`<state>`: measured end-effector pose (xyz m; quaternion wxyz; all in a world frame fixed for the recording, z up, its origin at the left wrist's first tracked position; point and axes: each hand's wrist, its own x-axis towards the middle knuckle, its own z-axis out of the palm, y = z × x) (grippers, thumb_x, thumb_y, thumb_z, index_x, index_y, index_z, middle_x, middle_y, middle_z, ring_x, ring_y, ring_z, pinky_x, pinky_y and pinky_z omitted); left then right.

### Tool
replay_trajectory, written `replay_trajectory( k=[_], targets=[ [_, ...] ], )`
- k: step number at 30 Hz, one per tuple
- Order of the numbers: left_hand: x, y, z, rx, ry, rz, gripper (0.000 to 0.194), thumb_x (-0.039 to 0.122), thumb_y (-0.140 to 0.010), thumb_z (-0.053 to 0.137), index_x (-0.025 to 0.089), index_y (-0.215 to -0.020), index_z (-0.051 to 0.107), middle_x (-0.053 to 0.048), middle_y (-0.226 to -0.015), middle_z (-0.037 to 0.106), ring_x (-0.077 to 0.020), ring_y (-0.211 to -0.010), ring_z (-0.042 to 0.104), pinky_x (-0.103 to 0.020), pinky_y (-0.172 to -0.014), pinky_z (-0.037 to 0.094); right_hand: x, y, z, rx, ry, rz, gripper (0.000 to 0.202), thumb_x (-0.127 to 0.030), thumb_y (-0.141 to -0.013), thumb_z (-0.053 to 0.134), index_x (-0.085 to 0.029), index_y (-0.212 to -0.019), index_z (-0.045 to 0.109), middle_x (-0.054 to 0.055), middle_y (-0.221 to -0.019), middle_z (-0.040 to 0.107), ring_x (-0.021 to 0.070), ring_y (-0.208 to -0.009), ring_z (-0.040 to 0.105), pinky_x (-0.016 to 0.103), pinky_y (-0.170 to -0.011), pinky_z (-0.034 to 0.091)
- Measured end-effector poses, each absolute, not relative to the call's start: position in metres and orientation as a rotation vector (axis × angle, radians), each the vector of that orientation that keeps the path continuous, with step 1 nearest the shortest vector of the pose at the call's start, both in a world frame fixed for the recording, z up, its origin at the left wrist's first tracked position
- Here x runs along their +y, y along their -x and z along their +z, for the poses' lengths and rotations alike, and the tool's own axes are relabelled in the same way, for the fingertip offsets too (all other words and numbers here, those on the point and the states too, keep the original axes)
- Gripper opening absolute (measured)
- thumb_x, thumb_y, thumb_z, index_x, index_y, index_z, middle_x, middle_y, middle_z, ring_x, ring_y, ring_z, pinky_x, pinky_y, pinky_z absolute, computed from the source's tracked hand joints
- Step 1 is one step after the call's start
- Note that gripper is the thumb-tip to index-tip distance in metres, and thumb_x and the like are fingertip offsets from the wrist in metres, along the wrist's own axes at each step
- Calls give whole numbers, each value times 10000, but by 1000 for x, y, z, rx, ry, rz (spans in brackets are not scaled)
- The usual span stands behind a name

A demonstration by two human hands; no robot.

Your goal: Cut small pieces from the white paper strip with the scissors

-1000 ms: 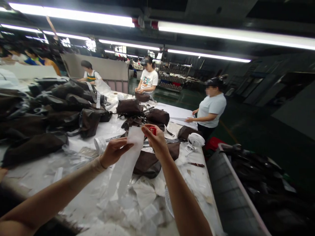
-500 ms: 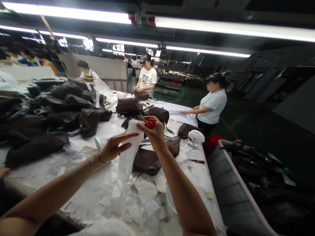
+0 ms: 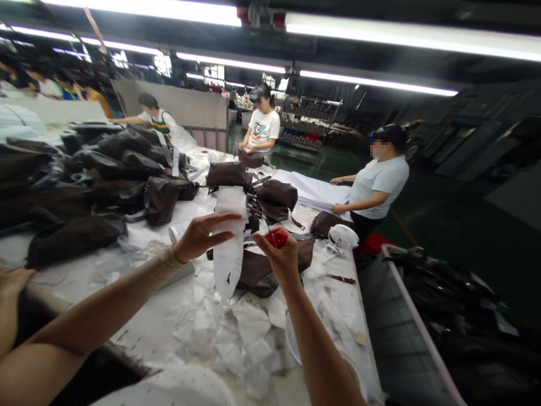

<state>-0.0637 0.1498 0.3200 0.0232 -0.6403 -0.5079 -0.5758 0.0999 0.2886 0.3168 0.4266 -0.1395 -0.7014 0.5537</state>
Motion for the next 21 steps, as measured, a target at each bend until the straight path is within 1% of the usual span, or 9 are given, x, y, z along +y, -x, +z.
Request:
replay_trajectory(
  k=[2, 3, 4, 6, 10, 14, 17, 19, 21],
  targets=[
    [154, 64, 321, -1582, 1980, -1848, 391, 299, -863, 623, 174, -1233, 621, -92, -1235, 652, -228, -1146, 605, -327, -991, 483, 278, -96, 304, -1742, 335, 1322, 402, -438, -621, 813, -199, -671, 493, 48, -854, 645, 161, -709, 564, 278, -583, 441],
    [156, 63, 321, -1581, 1985, -1874, 384, 303, -876, 603, 177, -1239, 618, -89, -1245, 647, -229, -1160, 597, -326, -999, 476, 272, -93, 299, -1727, 339, 1311, 421, -434, -612, 817, -202, -666, 470, 64, -928, 657, 172, -749, 578, 290, -614, 455],
    [158, 63, 321, -1580, 1992, -1891, 378, 307, -886, 589, 179, -1240, 618, -86, -1251, 643, -230, -1170, 590, -324, -1008, 468, 267, -88, 295, -1707, 355, 1301, 437, -431, -602, 822, -204, -663, 453, 70, -960, 661, 173, -754, 582, 297, -632, 462],
    [161, 61, 322, -1573, 2010, -1916, 368, 314, -897, 571, 180, -1236, 622, -82, -1252, 643, -232, -1174, 588, -322, -1021, 454, 260, -79, 289, -1649, 399, 1284, 441, -420, -601, 825, -208, -669, 444, 59, -917, 667, 160, -712, 578, 308, -657, 472],
    [161, 60, 322, -1578, 2033, -1967, 366, 312, -906, 560, 177, -1242, 615, -80, -1264, 636, -228, -1192, 573, -320, -1041, 434, 252, -68, 286, -1556, 406, 1296, 367, -385, -663, 792, -210, -672, 469, 34, -798, 663, 168, -705, 602, 329, -708, 493],
    [159, 63, 321, -1591, 2032, -2018, 393, 306, -901, 566, 172, -1270, 587, -89, -1298, 610, -227, -1224, 546, -325, -1053, 426, 249, -64, 286, -1556, 342, 1353, 348, -389, -706, 761, -213, -661, 465, 40, -805, 688, 171, -713, 629, 328, -718, 505],
    [159, 66, 319, -1569, 2052, -1965, 465, 295, -863, 619, 153, -1300, 555, -114, -1299, 604, -236, -1195, 568, -339, -1039, 444, 248, -63, 285, -1561, 297, 1374, 344, -384, -728, 748, -213, -671, 455, 42, -814, 700, 171, -735, 636, 328, -741, 500],
    [159, 67, 318, -1567, 2033, -1882, 490, 288, -841, 645, 149, -1301, 554, -121, -1283, 615, -237, -1161, 593, -338, -1019, 461, 248, -64, 284, -1583, 302, 1375, 353, -393, -733, 745, -213, -673, 447, 48, -828, 699, 163, -719, 619, 315, -710, 493],
    [158, 67, 319, -1574, 1993, -1832, 474, 276, -840, 643, 153, -1291, 565, -115, -1270, 626, -228, -1147, 603, -321, -1002, 472, 250, -66, 283, -1614, 338, 1399, 364, -417, -720, 753, -209, -690, 456, 41, -833, 683, 132, -636, 568, 276, -602, 462]
  ],
)
